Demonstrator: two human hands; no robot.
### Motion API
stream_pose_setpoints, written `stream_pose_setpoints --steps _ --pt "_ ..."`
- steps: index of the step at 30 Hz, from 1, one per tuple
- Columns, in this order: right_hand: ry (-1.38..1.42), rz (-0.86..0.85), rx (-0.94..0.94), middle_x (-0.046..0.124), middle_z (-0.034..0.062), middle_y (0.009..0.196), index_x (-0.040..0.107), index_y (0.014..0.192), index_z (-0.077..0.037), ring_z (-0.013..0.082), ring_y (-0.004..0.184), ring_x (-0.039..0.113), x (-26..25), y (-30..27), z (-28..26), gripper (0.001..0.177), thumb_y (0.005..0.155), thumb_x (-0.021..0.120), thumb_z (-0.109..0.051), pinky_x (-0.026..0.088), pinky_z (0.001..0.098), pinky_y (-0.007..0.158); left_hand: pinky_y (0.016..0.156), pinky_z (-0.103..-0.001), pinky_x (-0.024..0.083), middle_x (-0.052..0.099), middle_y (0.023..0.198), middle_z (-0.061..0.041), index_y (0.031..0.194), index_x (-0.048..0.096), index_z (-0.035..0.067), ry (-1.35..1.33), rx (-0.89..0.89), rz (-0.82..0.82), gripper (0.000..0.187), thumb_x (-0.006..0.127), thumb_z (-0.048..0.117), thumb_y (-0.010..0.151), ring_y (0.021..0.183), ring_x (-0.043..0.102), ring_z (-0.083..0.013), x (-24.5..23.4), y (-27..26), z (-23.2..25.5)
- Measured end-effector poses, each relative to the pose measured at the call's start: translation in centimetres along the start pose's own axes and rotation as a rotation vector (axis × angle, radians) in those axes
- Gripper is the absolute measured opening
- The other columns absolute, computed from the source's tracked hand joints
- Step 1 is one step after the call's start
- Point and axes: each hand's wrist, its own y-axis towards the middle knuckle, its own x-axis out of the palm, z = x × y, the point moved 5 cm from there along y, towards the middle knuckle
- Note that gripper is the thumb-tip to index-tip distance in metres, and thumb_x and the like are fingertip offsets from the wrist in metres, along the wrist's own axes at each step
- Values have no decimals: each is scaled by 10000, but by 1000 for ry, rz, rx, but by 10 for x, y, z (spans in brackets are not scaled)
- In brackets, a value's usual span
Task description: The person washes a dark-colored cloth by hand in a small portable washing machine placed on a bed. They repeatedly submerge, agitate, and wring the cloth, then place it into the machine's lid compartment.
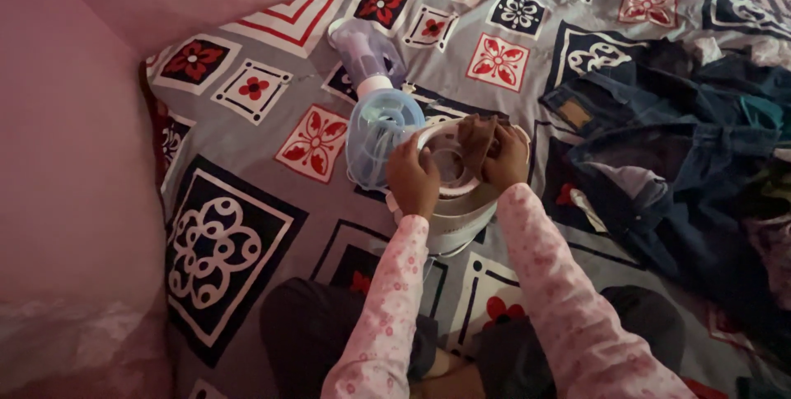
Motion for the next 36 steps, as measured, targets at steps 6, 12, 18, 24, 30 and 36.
stream_pose_setpoints --steps 6,12,18,24,30,36 --pt "-28 -113 77 700 165 1119 735 1123 -65 407 1073 630 17 -8 21 397 743 736 -178 496 460 944 981 -459 499 720 1144 -154 1174 709 48 -4 -21 93 219 620 177 1022 1097 662 -358 8 -2 -25" --pt "45 -158 167 686 176 1214 709 1213 -63 403 1134 630 19 -10 23 441 793 769 -181 496 428 973 956 -469 491 694 1169 -200 1187 662 -13 -5 -138 196 338 672 210 933 1097 647 -403 8 -5 -40" --pt "91 -203 192 680 156 1232 696 1278 -99 399 1153 630 14 -9 16 526 758 745 -163 498 421 974 981 -441 492 680 1202 -181 1232 668 22 -153 -235 16 413 718 178 853 1130 643 -371 23 -4 -62" --pt "146 -234 142 667 149 1252 662 1319 -101 394 1151 630 8 -13 4 591 744 771 -182 496 417 961 1027 -456 465 670 1225 -165 1235 694 85 -149 -110 -35 437 730 90 800 1180 607 -375 28 -18 -82" --pt "173 -278 237 654 168 1260 650 1324 -108 381 1138 647 22 -10 15 561 792 782 -229 503 408 961 1051 -455 442 648 1291 -159 1297 681 118 -176 -159 -54 501 694 59 799 1235 574 -375 35 -18 -89" --pt "93 -326 324 664 185 1284 649 1351 -126 401 1176 629 38 -14 39 545 833 741 -270 483 425 989 1052 -445 456 648 1279 -159 1275 689 134 -155 -179 -45 478 703 69 802 1222 592 -367 40 -15 -95"
